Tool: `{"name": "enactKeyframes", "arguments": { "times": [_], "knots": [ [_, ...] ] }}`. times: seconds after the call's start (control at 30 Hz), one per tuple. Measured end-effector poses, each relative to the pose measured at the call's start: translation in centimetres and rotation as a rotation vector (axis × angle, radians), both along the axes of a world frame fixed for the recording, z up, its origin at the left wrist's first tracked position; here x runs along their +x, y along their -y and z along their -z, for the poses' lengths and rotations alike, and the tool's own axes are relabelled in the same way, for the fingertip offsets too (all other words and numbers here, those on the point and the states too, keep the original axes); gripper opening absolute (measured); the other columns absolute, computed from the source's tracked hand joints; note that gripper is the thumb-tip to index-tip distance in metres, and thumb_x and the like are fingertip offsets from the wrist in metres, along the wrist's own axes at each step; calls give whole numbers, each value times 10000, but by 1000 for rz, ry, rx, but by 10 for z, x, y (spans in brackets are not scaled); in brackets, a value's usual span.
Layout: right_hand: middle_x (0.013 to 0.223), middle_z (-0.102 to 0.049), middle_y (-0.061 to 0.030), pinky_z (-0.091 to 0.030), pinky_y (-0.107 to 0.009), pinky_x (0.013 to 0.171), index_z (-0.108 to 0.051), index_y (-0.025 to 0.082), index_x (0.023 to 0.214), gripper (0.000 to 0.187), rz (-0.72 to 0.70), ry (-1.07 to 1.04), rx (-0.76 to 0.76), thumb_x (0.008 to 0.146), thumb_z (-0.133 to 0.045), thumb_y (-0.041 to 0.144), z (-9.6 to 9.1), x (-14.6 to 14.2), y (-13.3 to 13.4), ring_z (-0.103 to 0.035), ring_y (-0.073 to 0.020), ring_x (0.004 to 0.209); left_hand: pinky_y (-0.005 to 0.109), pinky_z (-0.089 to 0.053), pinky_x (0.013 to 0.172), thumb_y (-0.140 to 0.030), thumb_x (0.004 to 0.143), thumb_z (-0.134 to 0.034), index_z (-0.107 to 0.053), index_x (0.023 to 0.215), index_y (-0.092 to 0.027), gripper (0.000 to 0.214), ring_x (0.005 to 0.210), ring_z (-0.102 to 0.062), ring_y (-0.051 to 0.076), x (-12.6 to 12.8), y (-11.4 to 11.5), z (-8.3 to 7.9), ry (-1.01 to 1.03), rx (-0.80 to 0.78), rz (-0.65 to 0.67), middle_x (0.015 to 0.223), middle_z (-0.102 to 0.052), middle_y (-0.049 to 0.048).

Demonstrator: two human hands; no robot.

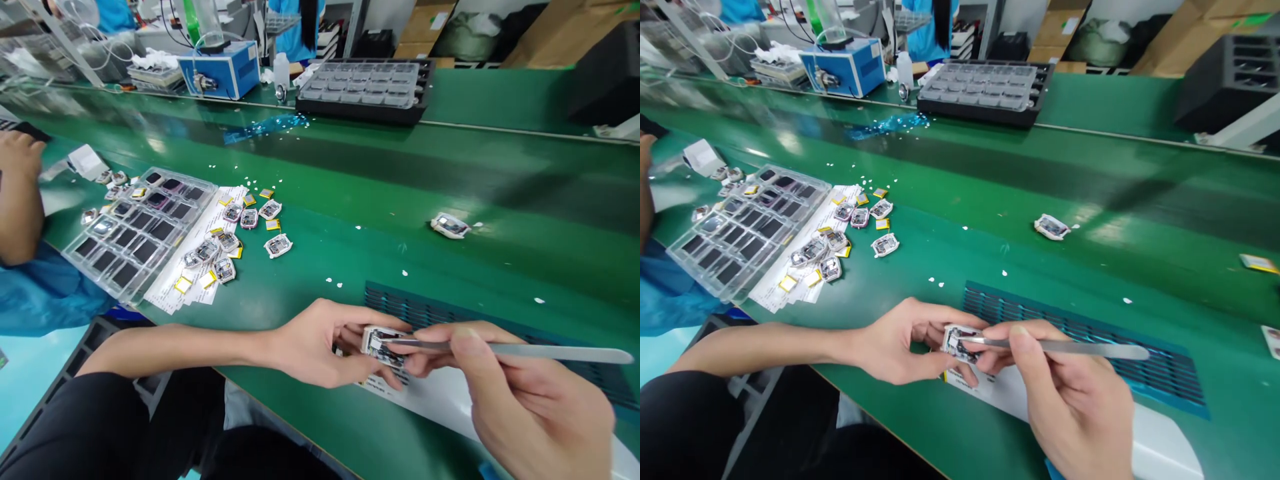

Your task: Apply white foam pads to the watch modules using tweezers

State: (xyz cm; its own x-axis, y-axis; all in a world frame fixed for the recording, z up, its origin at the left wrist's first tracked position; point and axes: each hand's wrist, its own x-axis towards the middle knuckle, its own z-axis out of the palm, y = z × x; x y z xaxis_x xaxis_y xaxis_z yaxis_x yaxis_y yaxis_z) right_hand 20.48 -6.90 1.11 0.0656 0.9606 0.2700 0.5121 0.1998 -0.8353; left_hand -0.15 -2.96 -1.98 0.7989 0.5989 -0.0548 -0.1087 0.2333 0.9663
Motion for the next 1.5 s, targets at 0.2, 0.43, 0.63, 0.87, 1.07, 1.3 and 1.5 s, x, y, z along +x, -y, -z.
{"name": "enactKeyframes", "arguments": {
  "times": [0.2,0.43,0.63,0.87,1.07,1.3,1.5],
  "knots": [
    [639,-725,-25,-602,-220,552,-741,282,593,565,11,36,-42,1004,-554,622,-2,0,1,-699,-160,531,341,-666,842,-230,961,-612,-535,1499,-59,569,1057,-816,309,1,2,2,-10,2,-1,1124,-795,234],
    [627,-716,-17,-599,-222,552,-738,288,602,548,51,35,-58,990,-565,634,-1,-1,1,-683,-156,516,308,-661,806,-230,965,-595,-551,1499,-57,563,1060,-816,311,1,3,-1,-22,12,0,1148,-787,234],
    [627,-717,-8,-608,-235,559,-754,304,630,506,36,24,-58,986,-576,616,3,0,1,-688,-166,517,253,-634,747,-174,939,-613,-592,1493,-118,557,1020,-827,273,3,4,-1,-11,-8,-24,1112,-798,171],
    [636,-725,-3,-603,-233,548,-754,297,648,475,7,54,-14,1004,-568,551,-1,-6,0,-692,-168,518,328,-669,813,-237,992,-622,-595,1487,-118,509,1005,-830,284,2,7,2,-9,-89,-59,1157,-801,197],
    [710,-759,19,-618,-260,567,-799,316,860,278,-72,116,75,1008,-580,403,4,3,12,-699,-172,546,325,-680,820,-288,1031,-581,-667,1399,-105,419,900,-835,230,2,6,7,-73,-178,-98,1088,-818,165],
    [921,-812,-3,-602,-292,667,-815,341,1001,185,-17,292,156,986,-646,415,1,38,-16,-746,-181,732,310,-646,855,-394,1029,-615,-673,1235,-88,374,923,-816,213,0,-16,9,-62,57,-323,999,-804,142],
    [942,-825,3,-657,-308,763,-817,294,904,375,-161,257,74,1008,-572,560,30,37,-46,-789,-196,809,333,-581,885,-315,1079,-458,-668,1157,-143,282,972,-754,201,-6,-30,8,-385,612,-234,1065,-794,116]
  ]
}}
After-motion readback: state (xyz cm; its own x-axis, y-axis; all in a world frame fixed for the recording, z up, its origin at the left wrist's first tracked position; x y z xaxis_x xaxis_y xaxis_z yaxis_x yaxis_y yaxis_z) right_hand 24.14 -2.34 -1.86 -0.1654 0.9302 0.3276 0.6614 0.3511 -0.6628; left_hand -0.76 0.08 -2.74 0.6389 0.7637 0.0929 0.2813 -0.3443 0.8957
